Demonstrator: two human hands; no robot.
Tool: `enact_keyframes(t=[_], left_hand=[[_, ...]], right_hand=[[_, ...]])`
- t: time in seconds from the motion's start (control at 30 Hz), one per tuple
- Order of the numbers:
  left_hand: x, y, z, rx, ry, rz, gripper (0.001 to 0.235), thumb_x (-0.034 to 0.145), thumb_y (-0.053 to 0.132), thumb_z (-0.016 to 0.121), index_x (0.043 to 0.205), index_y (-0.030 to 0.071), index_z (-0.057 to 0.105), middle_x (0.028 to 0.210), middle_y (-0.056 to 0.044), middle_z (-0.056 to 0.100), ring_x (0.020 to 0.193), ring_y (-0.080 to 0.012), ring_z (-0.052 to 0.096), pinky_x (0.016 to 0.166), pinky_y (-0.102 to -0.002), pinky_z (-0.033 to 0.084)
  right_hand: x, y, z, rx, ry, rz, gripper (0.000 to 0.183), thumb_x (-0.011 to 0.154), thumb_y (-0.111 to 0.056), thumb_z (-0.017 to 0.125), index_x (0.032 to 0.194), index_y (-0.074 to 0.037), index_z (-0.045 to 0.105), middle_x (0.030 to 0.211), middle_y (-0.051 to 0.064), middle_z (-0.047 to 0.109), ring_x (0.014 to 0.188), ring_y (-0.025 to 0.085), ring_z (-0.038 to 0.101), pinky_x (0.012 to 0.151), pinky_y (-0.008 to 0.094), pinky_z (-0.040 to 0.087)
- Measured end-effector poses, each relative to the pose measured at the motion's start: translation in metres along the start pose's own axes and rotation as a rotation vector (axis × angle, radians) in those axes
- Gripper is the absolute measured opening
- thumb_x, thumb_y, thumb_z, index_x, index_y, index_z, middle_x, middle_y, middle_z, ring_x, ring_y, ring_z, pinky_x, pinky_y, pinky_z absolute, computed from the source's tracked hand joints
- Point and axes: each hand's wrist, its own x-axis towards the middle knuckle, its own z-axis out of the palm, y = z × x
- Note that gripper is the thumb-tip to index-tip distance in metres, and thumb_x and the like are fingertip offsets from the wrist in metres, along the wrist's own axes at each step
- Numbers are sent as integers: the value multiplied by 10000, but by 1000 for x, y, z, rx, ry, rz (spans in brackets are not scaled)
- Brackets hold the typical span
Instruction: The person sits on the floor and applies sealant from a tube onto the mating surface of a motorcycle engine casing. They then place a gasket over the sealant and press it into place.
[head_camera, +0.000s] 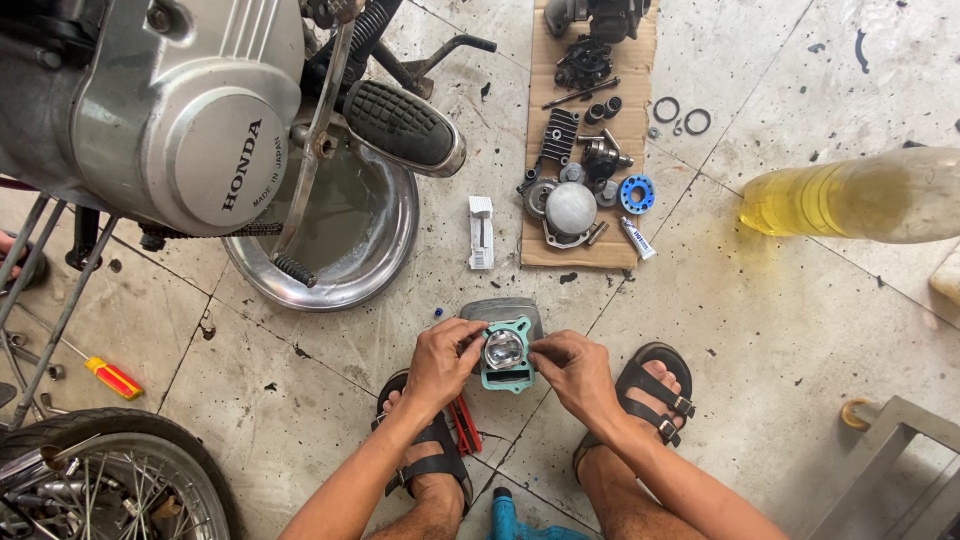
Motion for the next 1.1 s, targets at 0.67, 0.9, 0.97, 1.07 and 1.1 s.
enact_keyframes(t=[0.67, 0.9, 0.97, 1.07, 1.1], left_hand=[[-5, -15, -4, 152, 56, 34, 296, 828, 32, 682, 1108, 80, 765, 953, -135, 708, 679, -215, 660, 618, -344, 563], [-30, -17, -17, 220, -97, 90, 644, 741, 130, 716, 1356, 21, 560, 1188, -224, 560, 995, -367, 633, 844, -458, 562], [-36, -22, -13, 251, -144, 126, 774, 727, 204, 785, 1416, 14, 488, 1264, -249, 520, 1116, -419, 614, 926, -498, 547], [-44, -36, 0, 303, -144, 180, 1089, 599, 356, 925, 1515, 72, 410, 1383, -235, 477, 1233, -472, 547, 991, -545, 510], [-46, -39, 3, 323, -118, 172, 1099, 611, 386, 924, 1527, 78, 400, 1394, -222, 479, 1229, -448, 559, 987, -535, 518]], right_hand=[[-2, 15, 4, -76, 12, -50, 128, 777, -118, 844, 900, -153, 852, 826, 98, 750, 657, 216, 756, 552, 277, 583], [-11, -4, -8, -228, -100, -150, 335, 777, -93, 815, 1107, -151, 803, 974, 114, 731, 760, 260, 769, 633, 332, 630], [-14, -4, -10, -272, -114, -180, 376, 784, -91, 805, 1156, -139, 780, 1008, 121, 721, 795, 280, 769, 646, 354, 635], [-16, 3, -10, -319, -133, -214, 400, 775, -94, 787, 1161, -196, 782, 1017, 78, 709, 741, 263, 745, 638, 393, 613], [-16, 4, -9, -324, -128, -239, 394, 772, -98, 789, 1155, -193, 783, 1022, 75, 709, 736, 263, 745, 637, 390, 612]])
